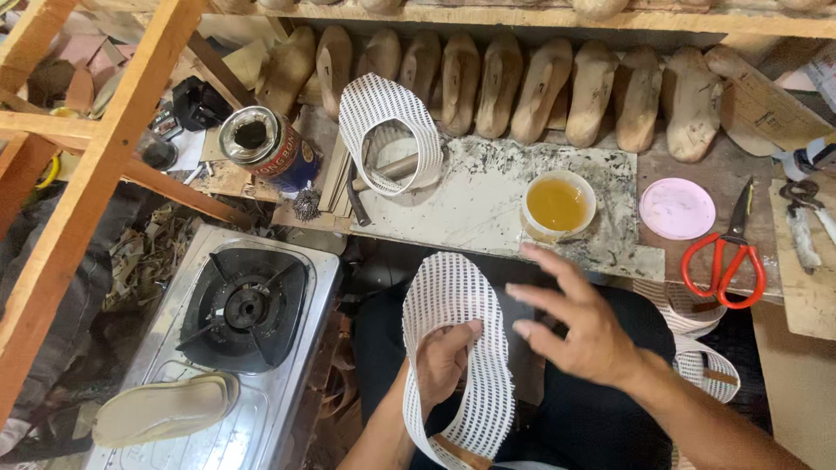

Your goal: The person sits on the floor of a shoe workshop and glues a white mesh shoe upper, dipping fingers into a cup of glue and pressing the mesh fabric around a shoe last. They repeatedly apply glue and smooth the mesh, then set the finished upper with a stack of completed uppers.

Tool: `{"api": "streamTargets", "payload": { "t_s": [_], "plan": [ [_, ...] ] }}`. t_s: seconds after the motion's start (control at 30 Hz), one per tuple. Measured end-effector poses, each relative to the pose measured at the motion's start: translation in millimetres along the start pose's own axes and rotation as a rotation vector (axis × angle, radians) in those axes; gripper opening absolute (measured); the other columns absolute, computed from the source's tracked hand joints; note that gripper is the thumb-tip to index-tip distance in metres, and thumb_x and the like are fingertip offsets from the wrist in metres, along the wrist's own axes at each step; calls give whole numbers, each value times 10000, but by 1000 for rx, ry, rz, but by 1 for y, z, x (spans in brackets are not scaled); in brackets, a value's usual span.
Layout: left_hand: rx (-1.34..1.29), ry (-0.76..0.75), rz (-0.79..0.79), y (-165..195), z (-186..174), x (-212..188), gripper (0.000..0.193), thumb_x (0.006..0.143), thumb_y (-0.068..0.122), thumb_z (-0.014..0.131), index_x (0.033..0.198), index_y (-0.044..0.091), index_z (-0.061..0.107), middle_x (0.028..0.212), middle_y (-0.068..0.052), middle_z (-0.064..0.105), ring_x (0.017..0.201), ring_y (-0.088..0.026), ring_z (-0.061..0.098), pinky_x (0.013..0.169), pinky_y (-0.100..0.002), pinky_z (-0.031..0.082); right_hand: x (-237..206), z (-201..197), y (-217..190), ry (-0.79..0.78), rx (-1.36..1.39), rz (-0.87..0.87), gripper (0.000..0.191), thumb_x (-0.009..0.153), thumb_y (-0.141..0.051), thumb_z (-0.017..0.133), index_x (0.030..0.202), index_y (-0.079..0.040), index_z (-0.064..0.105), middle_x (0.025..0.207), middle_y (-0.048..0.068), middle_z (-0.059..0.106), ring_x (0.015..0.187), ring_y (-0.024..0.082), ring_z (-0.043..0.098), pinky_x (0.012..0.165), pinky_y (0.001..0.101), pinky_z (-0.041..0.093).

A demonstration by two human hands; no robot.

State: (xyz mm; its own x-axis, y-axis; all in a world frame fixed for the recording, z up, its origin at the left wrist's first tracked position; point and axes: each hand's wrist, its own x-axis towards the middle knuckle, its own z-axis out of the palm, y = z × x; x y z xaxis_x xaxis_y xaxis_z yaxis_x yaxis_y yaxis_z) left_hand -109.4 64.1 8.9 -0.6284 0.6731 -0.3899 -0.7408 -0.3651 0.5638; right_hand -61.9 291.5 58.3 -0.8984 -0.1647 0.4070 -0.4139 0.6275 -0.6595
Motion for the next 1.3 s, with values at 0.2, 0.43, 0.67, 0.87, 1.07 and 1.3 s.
{"api": "streamTargets", "payload": {
  "t_s": [0.2,0.43,0.67,0.87,1.07,1.3],
  "plan": [
    [-64,-33,-18,-9,-5,1,205,967,13,556,1129,-49,665,1034,-118,737,888,-166,710,786,-285,577,-1,9,1,15,-70,-107,449,786,-73,750,1231,-123,713,1574,234,377,1472,401,396,1179,492,377],
    [29,-154,-4,-11,-10,-4,159,999,-11,604,1141,-34,670,998,-79,714,826,-130,656,702,-247,515,0,7,9,-11,10,-84,462,782,12,705,1225,-118,734,1595,234,359,1483,401,394,1147,468,419],
    [-50,-128,3,-4,-2,-6,181,965,12,585,1125,-33,657,1021,-104,727,894,-168,707,812,-300,579,-5,-1,4,-3,-63,-144,487,725,61,695,1162,-146,754,1565,210,409,1474,396,406,1189,489,377],
    [119,18,144,-3,4,-1,136,968,0,590,1081,-45,652,916,-94,665,740,-149,590,637,-278,467,-7,-1,3,-54,-144,-147,462,711,65,707,1130,-123,755,1546,194,444,1454,400,439,1166,474,410],
    [35,50,196,3,7,-1,110,967,29,572,1017,-33,647,908,-92,685,751,-159,635,677,-292,510,-11,12,-16,-78,286,160,593,792,-28,785,1344,19,572,1450,195,474,1001,192,690,867,312,609],
    [211,138,-17,-5,-3,7,168,949,119,645,1064,3,684,965,-76,726,864,-161,680,817,-297,545,3,6,-7,-155,107,415,653,806,-98,752,1437,-78,587,1301,100,584,776,115,725,671,257,612]
  ]
}}
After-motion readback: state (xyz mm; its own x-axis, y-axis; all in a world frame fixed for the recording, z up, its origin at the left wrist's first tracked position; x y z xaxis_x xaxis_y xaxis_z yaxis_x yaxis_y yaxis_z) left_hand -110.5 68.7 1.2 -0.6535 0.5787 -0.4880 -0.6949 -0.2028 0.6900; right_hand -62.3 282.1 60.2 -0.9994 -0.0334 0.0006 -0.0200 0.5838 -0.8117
